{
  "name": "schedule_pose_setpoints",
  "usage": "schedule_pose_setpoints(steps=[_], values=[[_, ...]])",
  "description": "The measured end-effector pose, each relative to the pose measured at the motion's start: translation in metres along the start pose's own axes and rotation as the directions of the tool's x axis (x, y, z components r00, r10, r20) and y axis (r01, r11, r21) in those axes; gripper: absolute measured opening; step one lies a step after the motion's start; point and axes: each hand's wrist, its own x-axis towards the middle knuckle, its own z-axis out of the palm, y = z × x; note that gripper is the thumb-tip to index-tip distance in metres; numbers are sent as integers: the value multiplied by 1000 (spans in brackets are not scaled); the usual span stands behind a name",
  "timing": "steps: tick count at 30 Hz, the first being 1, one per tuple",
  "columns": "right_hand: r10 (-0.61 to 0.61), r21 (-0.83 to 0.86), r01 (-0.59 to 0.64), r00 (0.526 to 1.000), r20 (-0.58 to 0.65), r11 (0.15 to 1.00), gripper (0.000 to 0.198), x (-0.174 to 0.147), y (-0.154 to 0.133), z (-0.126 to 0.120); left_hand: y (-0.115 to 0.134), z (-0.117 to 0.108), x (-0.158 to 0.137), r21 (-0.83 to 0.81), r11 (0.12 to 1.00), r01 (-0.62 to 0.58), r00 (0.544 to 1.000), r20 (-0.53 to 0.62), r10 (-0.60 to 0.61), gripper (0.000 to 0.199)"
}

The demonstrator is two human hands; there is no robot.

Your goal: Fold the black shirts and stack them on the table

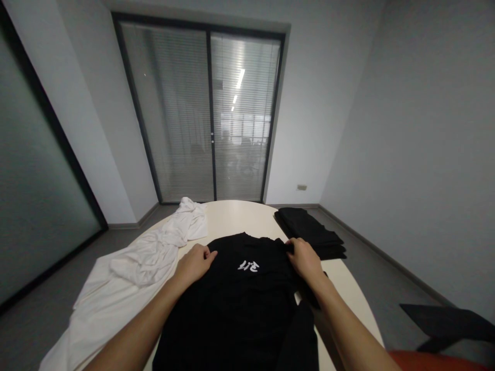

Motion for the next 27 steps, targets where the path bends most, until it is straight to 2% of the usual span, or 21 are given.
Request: schedule_pose_setpoints(steps=[2,4,8,11,15,18,20,23,25,27], values=[[-31,-11,30,998,-59,999,18,-2,-3,-5,0,1,1,-41,999,-19,999,-31,18,36],[6,-6,-7,997,-82,1000,20,-3,-4,-9,-2,4,2,-78,995,-55,996,-70,49,35],[173,-43,-172,985,24,984,38,-3,3,-8,-6,12,5,-102,989,-104,991,-92,95,45],[152,-99,-143,984,93,985,29,-2,9,-5,-7,16,7,-134,983,-124,991,-57,118,42],[105,-86,-97,990,95,992,21,-2,11,-6,-6,15,9,-183,972,-145,989,-24,143,39],[111,-92,-102,988,104,991,21,-2,8,-7,-6,14,10,-206,967,-147,989,-40,142,41],[137,-97,-125,983,122,987,23,-2,7,-7,-6,14,12,-232,957,-174,982,-110,152,43],[156,-61,-149,981,119,987,27,-1,7,-5,-6,11,14,-295,925,-239,943,-299,149,42],[115,8,-117,989,97,993,29,2,10,-3,-6,7,16,-341,912,-230,912,-403,79,38],[16,87,-22,998,66,996,35,5,12,-1,-7,1,18,-387,904,-182,889,-457,-16,35]])
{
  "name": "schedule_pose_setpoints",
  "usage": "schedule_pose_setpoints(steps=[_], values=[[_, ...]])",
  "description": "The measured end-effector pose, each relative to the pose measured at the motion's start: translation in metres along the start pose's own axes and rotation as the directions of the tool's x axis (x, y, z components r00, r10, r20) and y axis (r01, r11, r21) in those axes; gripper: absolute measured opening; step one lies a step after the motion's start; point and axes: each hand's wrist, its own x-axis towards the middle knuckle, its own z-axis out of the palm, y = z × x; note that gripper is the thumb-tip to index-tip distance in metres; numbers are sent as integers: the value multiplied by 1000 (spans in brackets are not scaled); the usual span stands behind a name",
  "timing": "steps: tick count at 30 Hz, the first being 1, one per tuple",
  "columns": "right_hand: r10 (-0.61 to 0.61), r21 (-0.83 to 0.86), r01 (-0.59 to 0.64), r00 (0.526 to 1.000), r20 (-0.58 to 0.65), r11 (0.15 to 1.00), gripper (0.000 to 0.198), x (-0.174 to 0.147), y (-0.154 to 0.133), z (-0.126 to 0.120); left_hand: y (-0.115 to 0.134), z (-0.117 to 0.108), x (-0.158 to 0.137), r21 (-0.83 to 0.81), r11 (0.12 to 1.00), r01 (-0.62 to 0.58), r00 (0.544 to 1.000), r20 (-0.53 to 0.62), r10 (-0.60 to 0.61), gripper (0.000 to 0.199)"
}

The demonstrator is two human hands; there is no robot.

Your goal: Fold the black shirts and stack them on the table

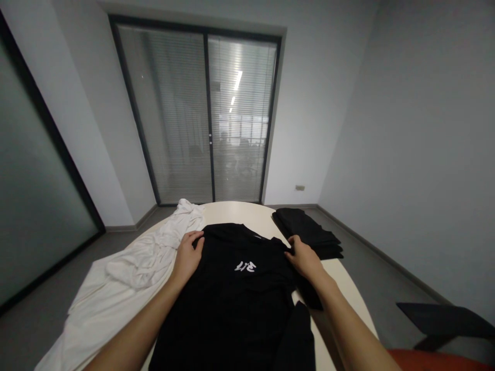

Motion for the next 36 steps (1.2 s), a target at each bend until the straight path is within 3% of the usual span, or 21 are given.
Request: schedule_pose_setpoints(steps=[4,9,12,15,19,23,27,31,33,36], values=[[-140,106,145,989,-53,984,41,5,3,2,1,-11,7,-42,996,81,990,-110,-85,32],[-5,132,9,1000,-25,991,41,3,6,-1,-3,-19,10,-86,983,162,970,-168,-174,32],[83,34,-84,996,43,996,37,0,8,-7,-5,-20,10,-159,946,281,945,-125,-302,31],[120,-33,-118,992,49,992,32,-3,8,-15,-7,-19,11,-160,918,363,930,-4,-369,37],[82,-53,-83,996,-25,995,26,-6,4,-25,-8,-21,12,-15,949,314,939,154,-308,34],[129,-82,-141,981,-143,987,32,-9,-3,-30,-8,-23,12,29,961,275,943,185,-276,24],[105,-75,-123,971,-215,990,35,-10,-11,-29,-8,-23,13,84,954,289,953,72,-295,32],[4,-10,-7,964,-265,1000,25,-8,-14,-24,-4,-24,17,24,974,226,971,-82,-223,22],[-27,33,39,956,-294,999,25,-8,-16,-20,-1,-27,19,-46,984,170,979,-109,-174,20],[-60,79,91,940,-335,993,32,-8,-18,-16,1,-32,22,-76,989,126,988,-86,-132,36]])
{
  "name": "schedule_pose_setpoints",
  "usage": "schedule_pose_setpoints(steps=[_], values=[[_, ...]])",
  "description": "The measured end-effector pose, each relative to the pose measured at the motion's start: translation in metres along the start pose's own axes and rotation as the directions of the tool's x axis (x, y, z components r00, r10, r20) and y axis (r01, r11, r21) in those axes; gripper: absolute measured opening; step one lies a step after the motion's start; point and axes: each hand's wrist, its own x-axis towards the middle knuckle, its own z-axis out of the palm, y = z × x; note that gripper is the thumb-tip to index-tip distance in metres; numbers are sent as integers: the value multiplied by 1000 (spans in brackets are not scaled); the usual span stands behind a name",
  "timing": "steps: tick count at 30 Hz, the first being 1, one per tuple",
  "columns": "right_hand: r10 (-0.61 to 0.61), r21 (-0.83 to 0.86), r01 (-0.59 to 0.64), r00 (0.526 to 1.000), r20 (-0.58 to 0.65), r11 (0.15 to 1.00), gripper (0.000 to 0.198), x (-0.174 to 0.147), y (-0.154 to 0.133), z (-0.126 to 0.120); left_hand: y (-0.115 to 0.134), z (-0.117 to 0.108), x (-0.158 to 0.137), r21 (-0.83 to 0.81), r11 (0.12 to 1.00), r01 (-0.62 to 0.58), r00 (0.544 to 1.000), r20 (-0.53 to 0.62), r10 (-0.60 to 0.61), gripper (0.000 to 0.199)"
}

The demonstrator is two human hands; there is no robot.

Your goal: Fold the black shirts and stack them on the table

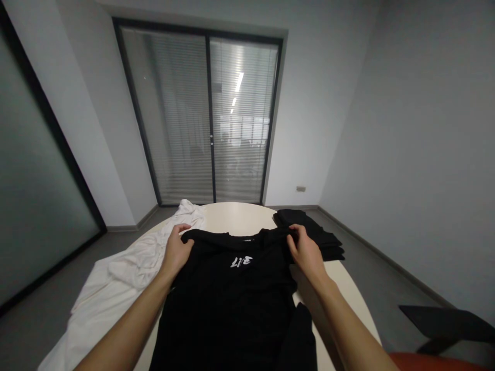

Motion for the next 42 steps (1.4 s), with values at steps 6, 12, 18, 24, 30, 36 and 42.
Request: schedule_pose_setpoints(steps=[6,12,18,24,30,36,42], values=[[-55,-32,56,998,32,998,22,-1,-2,0,-5,-14,2,106,994,21,911,408,-62,28],[144,96,-157,981,130,983,29,3,2,3,23,-36,-12,617,766,-181,919,384,-92,10],[155,625,-218,976,154,750,35,8,4,18,36,-34,-10,557,819,-138,909,399,-118,11],[57,590,-85,996,66,803,37,37,2,17,24,-13,27,117,985,124,923,351,-157,21],[107,360,-115,993,41,926,31,75,-2,14,16,-8,67,152,987,50,968,237,-85,24],[32,293,-40,999,35,955,47,108,-18,27,12,9,86,225,969,-101,993,81,85,45],[-171,189,124,951,259,974,90,113,-19,66,-1,38,72,407,867,-287,952,219,212,70]])
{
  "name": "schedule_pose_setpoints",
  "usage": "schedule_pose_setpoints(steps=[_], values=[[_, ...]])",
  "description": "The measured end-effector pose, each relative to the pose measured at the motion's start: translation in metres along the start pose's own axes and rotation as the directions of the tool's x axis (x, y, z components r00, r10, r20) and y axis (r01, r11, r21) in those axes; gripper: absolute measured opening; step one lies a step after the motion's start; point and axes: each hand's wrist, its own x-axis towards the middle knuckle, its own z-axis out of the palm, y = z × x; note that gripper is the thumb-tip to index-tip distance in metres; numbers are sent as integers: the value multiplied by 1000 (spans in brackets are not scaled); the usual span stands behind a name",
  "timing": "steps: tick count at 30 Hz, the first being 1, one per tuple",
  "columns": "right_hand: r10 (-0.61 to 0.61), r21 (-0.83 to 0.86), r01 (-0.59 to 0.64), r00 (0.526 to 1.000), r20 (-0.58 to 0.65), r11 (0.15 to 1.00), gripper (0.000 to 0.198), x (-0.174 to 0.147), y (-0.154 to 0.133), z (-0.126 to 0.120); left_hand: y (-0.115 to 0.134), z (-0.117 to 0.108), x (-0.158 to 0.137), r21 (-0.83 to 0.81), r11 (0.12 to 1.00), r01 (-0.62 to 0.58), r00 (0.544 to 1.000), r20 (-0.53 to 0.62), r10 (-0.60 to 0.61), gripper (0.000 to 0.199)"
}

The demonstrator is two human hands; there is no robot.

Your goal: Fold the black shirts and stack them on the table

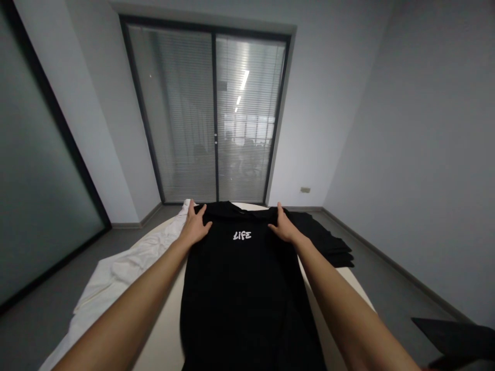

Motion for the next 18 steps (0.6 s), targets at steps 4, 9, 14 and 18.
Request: schedule_pose_setpoints(steps=[4,9,14,18], values=[[-52,-227,98,979,199,969,79,-11,6,20,10,18,-26,193,977,-96,987,147,68,59],[-103,-277,181,957,273,944,35,-36,-1,25,39,27,-71,278,939,-203,961,243,135,39],[-219,-228,297,924,314,927,28,-68,-9,26,54,29,-104,384,902,-198,934,352,56,53],[-242,-148,305,910,335,941,56,-97,-3,26,45,31,-111,400,905,-144,932,363,-12,58]])
